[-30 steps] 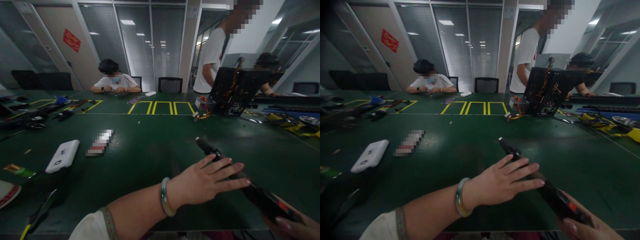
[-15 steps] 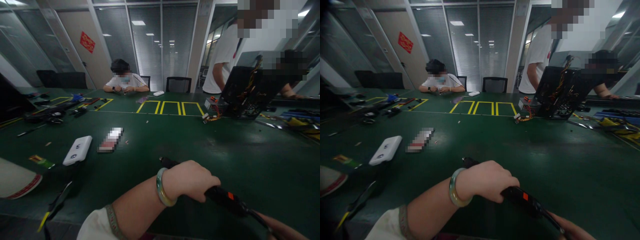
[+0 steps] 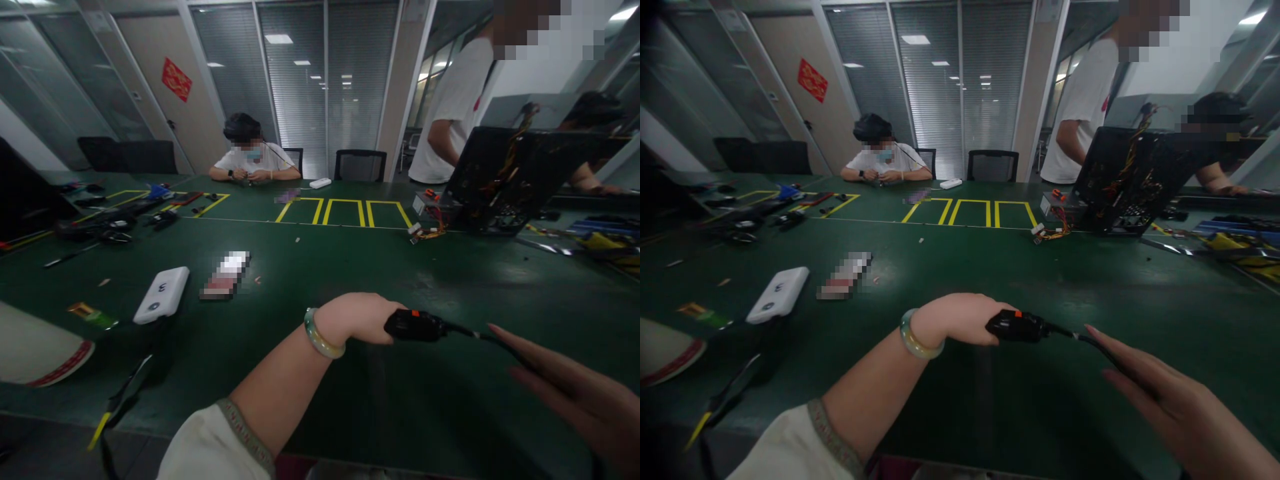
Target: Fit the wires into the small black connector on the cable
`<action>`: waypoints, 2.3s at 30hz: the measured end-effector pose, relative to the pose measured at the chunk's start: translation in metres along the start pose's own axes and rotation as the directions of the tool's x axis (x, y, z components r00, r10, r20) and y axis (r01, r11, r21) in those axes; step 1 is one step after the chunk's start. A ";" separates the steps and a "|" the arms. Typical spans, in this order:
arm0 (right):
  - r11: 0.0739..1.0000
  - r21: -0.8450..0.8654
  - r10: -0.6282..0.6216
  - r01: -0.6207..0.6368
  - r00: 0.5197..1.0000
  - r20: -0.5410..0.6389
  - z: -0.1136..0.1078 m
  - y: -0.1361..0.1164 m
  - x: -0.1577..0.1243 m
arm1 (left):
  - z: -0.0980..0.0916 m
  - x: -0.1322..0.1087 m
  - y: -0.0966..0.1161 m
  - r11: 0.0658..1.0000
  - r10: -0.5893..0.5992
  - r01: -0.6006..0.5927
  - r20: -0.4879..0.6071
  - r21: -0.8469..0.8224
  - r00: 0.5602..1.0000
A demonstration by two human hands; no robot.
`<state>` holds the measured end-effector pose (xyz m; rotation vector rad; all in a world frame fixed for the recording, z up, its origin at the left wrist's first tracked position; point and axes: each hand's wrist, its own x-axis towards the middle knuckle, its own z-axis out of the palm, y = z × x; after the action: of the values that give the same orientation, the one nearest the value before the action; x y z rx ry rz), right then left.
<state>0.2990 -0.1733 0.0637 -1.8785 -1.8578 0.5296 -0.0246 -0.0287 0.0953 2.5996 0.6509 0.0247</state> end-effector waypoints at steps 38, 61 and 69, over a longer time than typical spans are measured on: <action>0.940 -0.342 -0.005 -0.008 0.999 -0.034 0.030 -0.034 0.200 | 0.041 0.031 -0.067 0.889 -0.331 0.436 -0.466 0.137 0.820; 0.976 -0.102 -0.102 0.192 0.817 0.567 0.071 -0.063 0.165 | 0.049 0.033 -0.059 0.953 -0.160 0.270 -0.529 0.137 0.833; 0.997 0.062 -0.069 0.041 0.814 0.576 0.043 -0.020 0.169 | 0.061 0.043 -0.048 0.950 -0.165 0.286 -0.574 0.126 0.802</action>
<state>0.2625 -0.0024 0.0460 -1.7425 -2.2293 1.2279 0.0002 0.0026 0.0154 2.6913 1.2285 0.7044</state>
